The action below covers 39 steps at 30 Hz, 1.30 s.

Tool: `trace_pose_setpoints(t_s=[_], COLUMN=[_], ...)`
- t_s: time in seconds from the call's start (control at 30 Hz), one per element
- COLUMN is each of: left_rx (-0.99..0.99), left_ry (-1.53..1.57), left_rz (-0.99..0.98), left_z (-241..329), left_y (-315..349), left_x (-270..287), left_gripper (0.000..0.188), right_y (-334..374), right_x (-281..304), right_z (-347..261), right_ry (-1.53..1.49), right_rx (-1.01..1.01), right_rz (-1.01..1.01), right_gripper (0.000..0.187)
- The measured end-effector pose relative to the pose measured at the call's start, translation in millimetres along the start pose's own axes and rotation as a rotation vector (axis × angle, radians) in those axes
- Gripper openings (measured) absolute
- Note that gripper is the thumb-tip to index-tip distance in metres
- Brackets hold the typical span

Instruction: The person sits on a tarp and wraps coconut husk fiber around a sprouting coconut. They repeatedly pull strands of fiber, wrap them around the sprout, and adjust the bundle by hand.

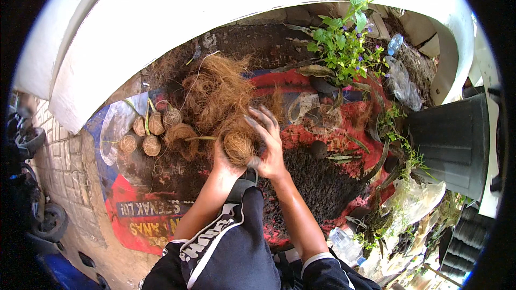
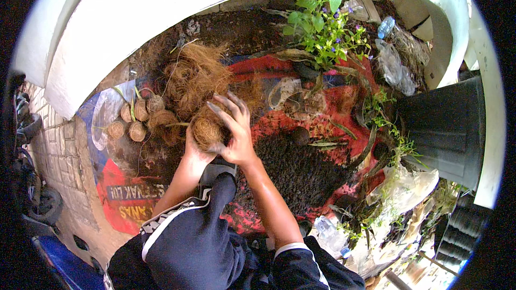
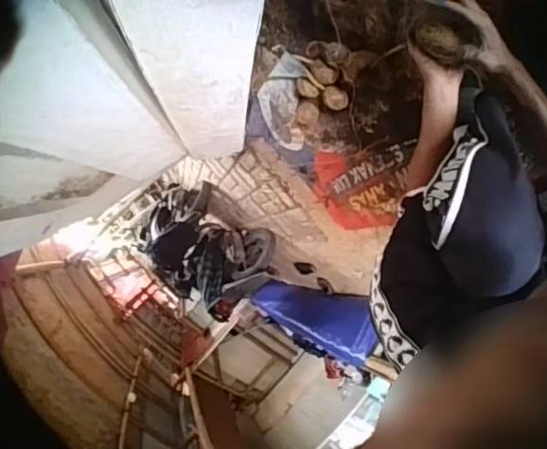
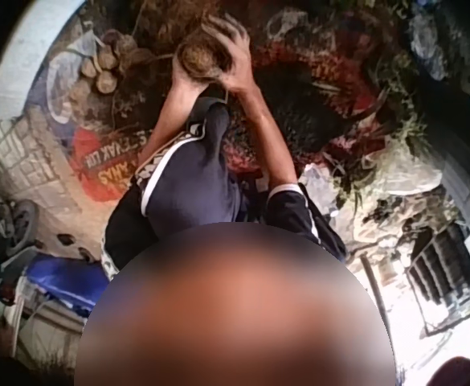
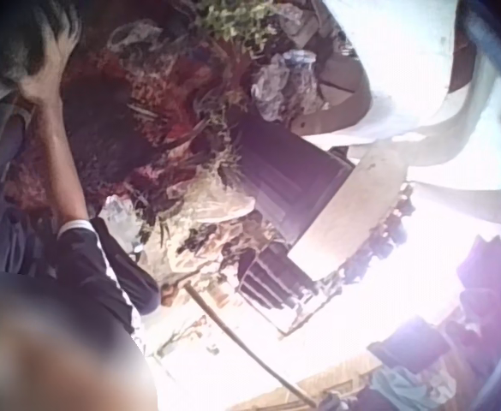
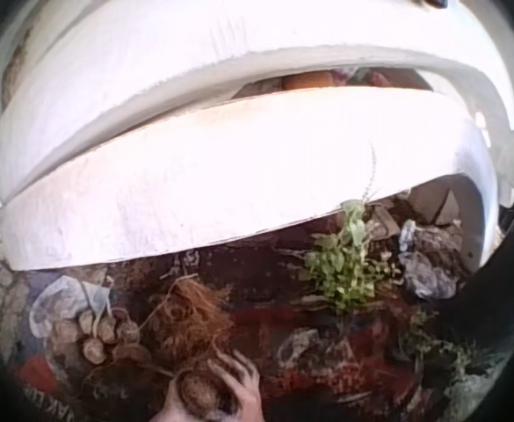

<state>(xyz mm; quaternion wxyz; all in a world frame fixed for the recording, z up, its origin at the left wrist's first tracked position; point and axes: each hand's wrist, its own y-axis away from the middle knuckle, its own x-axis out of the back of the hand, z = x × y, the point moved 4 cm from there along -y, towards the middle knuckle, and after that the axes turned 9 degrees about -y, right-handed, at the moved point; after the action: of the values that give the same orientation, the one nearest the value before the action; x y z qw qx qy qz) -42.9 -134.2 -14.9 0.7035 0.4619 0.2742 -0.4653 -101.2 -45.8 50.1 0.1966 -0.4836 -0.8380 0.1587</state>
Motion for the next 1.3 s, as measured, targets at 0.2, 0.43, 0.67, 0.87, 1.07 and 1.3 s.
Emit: trace_pose_setpoints(t_s=[0.2, 0.43, 0.67, 0.87, 1.07, 1.3], left_rx=[0.087, -0.156, -0.006, 0.001, 0.022, -0.255], left_ry=[0.401, -0.130, 0.047, 0.076, -0.118, -0.381], left_rz=[-0.512, 0.151, 0.119, 0.068, 0.265, 0.301], left_z=[-4, 9, 9, 0, 1, 12], left_y=[10, 5, 1, -2, 1, 4], left_x=[-16, -13, 10, 6, 2, -9], left_gripper=[0.045, 0.042, 0.042, 0.048, 0.043, 0.041], right_y=[4, 14, 5, 10, 17, 25], right_x=[-5, -27, -29, -26, -22, -40], right_z=[-11, 3, 5, 17, 21, 41], right_ry=[0.137, -0.275, -0.255, -0.277, -0.367, -0.871], right_rx=[0.212, -0.354, -0.158, -0.270, -0.308, -0.783], right_rz=[-0.126, 0.417, 0.008, 0.248, 0.217, 0.471], right_gripper=[0.041, 0.021, 0.040, 0.036, 0.030, 0.048])
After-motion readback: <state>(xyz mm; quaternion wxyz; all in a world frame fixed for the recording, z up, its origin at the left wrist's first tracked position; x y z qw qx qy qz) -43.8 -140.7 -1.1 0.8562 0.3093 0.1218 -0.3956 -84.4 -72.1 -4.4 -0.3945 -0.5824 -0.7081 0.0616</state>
